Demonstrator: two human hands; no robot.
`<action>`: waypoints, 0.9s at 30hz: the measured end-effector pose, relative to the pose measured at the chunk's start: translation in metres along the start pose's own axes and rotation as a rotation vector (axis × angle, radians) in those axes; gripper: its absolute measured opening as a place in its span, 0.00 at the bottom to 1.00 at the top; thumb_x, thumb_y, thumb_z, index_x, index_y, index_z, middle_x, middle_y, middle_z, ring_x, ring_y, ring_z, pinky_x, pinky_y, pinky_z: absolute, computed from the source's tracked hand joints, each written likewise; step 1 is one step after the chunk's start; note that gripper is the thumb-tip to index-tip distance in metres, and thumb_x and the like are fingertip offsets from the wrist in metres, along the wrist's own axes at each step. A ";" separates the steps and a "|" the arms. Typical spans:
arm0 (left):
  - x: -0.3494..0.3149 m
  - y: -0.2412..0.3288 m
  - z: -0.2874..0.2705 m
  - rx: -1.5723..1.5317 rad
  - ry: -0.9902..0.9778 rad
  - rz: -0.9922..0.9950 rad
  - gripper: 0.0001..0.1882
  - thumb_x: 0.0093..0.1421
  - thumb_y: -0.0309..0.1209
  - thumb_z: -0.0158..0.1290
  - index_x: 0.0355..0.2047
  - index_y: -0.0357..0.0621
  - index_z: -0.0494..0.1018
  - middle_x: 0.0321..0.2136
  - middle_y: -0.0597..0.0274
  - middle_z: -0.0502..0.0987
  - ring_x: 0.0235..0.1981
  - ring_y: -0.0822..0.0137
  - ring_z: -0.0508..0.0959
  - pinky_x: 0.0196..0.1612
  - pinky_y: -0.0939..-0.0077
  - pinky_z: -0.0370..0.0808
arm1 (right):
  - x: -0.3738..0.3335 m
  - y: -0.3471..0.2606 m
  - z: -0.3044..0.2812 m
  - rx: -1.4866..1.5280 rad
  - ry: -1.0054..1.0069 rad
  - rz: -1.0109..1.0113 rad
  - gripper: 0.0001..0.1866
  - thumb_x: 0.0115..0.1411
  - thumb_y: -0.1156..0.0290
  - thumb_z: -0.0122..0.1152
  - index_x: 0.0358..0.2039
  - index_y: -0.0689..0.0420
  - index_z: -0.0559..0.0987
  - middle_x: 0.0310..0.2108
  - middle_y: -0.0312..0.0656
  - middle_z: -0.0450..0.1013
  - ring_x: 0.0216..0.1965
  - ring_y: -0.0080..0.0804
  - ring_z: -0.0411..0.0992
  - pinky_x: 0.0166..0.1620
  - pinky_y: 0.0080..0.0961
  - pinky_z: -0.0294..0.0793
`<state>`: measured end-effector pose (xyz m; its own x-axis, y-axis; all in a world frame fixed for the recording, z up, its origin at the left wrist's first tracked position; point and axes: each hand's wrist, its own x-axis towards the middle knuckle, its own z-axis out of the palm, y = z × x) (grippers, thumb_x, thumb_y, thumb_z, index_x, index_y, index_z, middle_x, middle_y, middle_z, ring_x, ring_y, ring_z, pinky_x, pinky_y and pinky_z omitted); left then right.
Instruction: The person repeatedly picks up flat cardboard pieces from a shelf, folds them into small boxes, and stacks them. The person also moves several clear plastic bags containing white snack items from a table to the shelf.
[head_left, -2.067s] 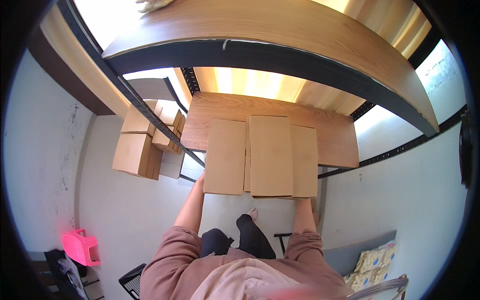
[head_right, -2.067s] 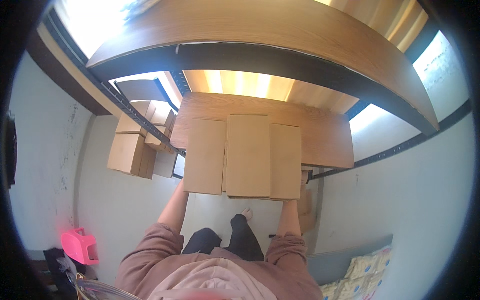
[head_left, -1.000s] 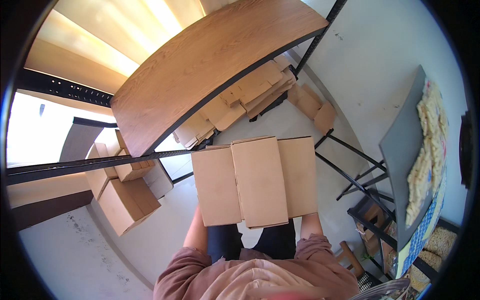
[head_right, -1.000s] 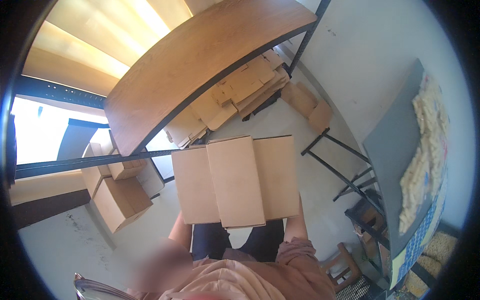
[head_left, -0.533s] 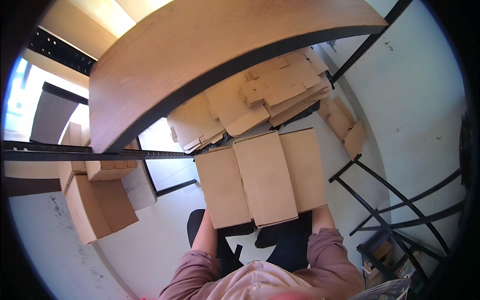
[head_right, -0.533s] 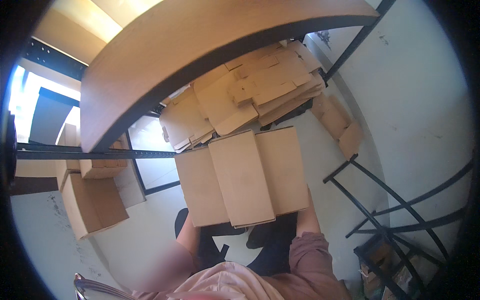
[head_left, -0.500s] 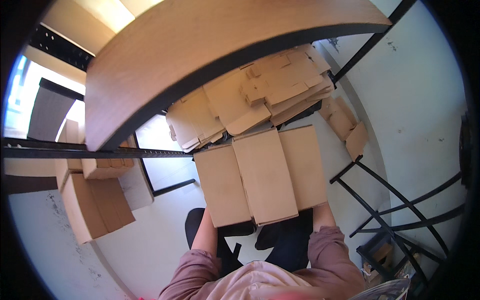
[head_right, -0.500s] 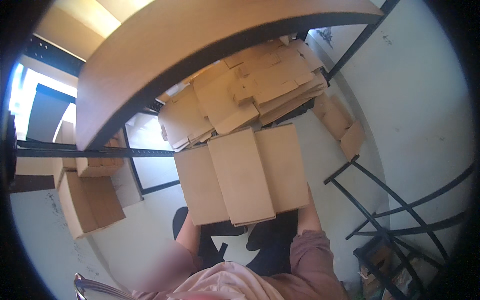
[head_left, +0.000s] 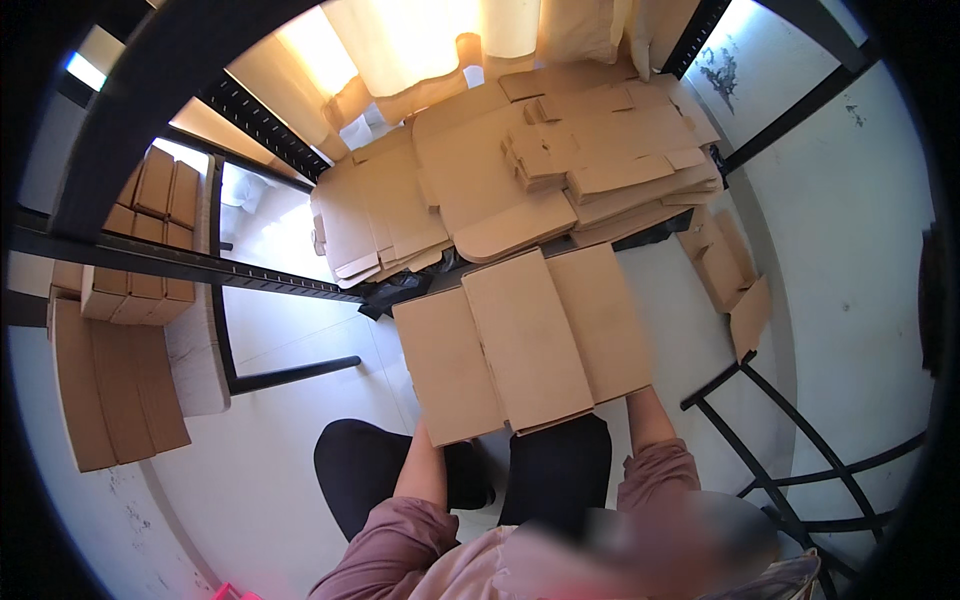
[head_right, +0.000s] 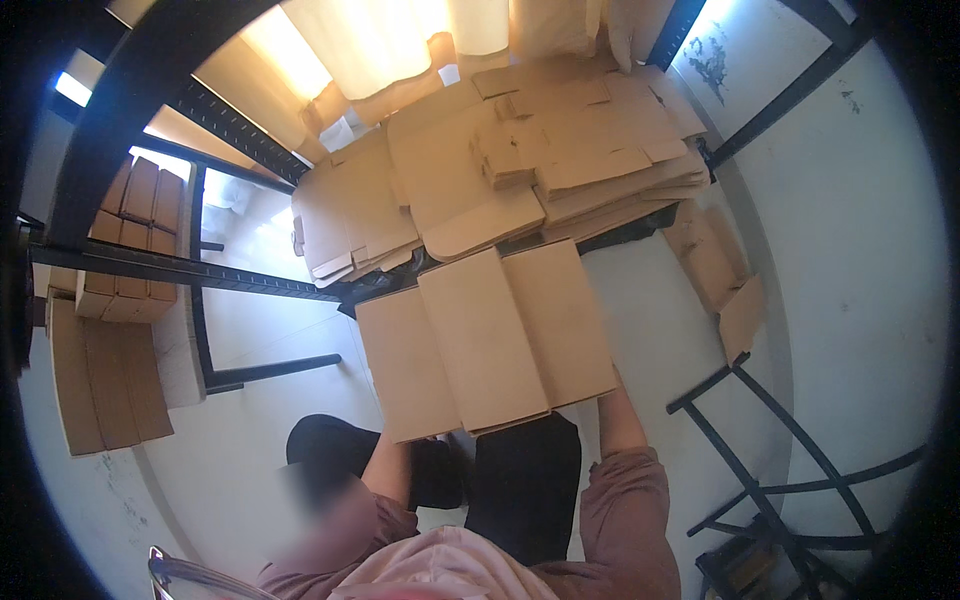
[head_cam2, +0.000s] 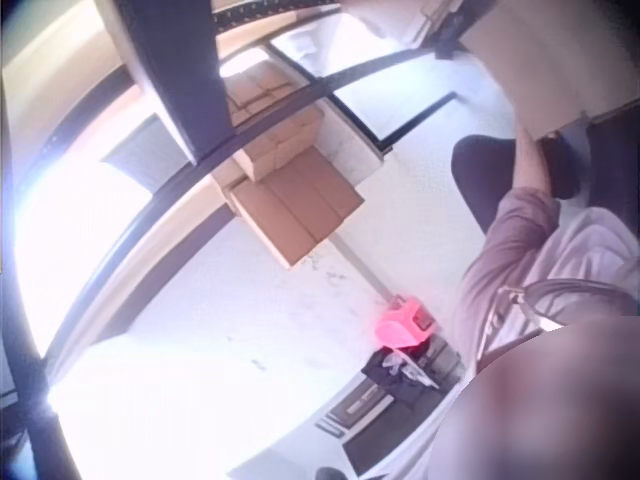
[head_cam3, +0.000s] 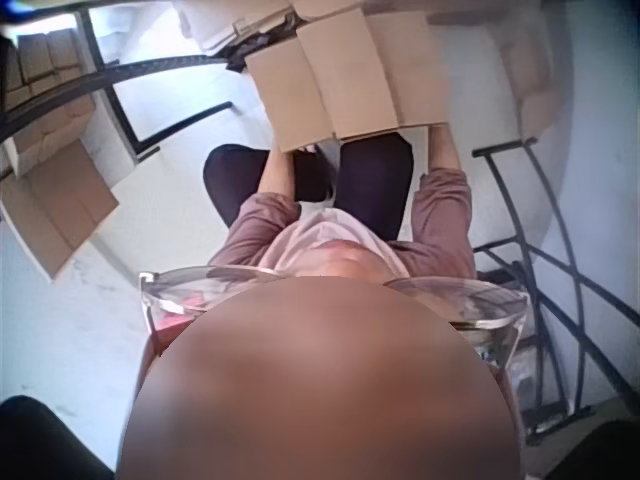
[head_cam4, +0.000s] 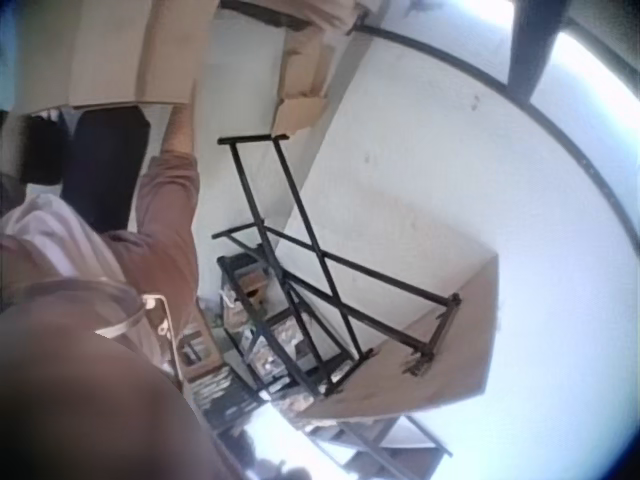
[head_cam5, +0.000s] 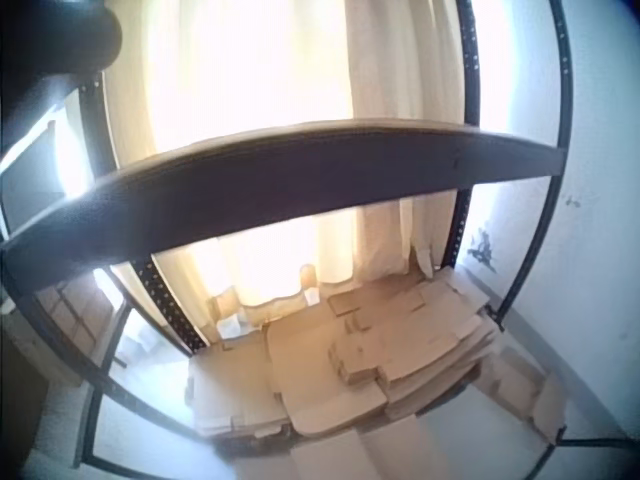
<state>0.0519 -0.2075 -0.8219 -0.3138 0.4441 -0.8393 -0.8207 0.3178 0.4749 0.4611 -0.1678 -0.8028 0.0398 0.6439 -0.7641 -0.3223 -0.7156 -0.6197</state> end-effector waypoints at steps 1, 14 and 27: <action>0.004 -0.002 -0.008 -0.021 0.021 0.015 0.40 0.58 0.63 0.24 0.60 0.46 0.52 0.58 0.55 0.57 0.58 0.55 0.58 0.59 0.59 0.56 | 0.008 0.006 0.004 -0.007 -0.022 0.009 0.44 0.56 0.34 0.35 0.57 0.63 0.58 0.58 0.49 0.54 0.59 0.38 0.54 0.57 0.33 0.56; 0.002 0.071 -0.115 -0.170 0.241 0.273 0.40 0.58 0.62 0.24 0.60 0.46 0.52 0.58 0.55 0.57 0.58 0.55 0.58 0.60 0.58 0.55 | 0.083 0.068 0.128 -0.064 -0.362 -0.025 0.45 0.56 0.33 0.34 0.57 0.64 0.58 0.59 0.50 0.53 0.59 0.39 0.53 0.58 0.33 0.55; 0.019 0.108 -0.114 -0.294 0.273 0.446 0.40 0.58 0.62 0.23 0.60 0.46 0.52 0.58 0.55 0.57 0.59 0.54 0.57 0.60 0.57 0.54 | 0.087 0.046 0.210 -0.062 -0.614 -0.143 0.41 0.62 0.41 0.30 0.61 0.66 0.46 0.64 0.49 0.42 0.65 0.38 0.40 0.63 0.29 0.39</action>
<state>-0.0971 -0.2605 -0.8167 -0.7378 0.2372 -0.6319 -0.6670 -0.1123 0.7366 0.2513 -0.0879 -0.8598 -0.4773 0.7594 -0.4422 -0.2980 -0.6132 -0.7315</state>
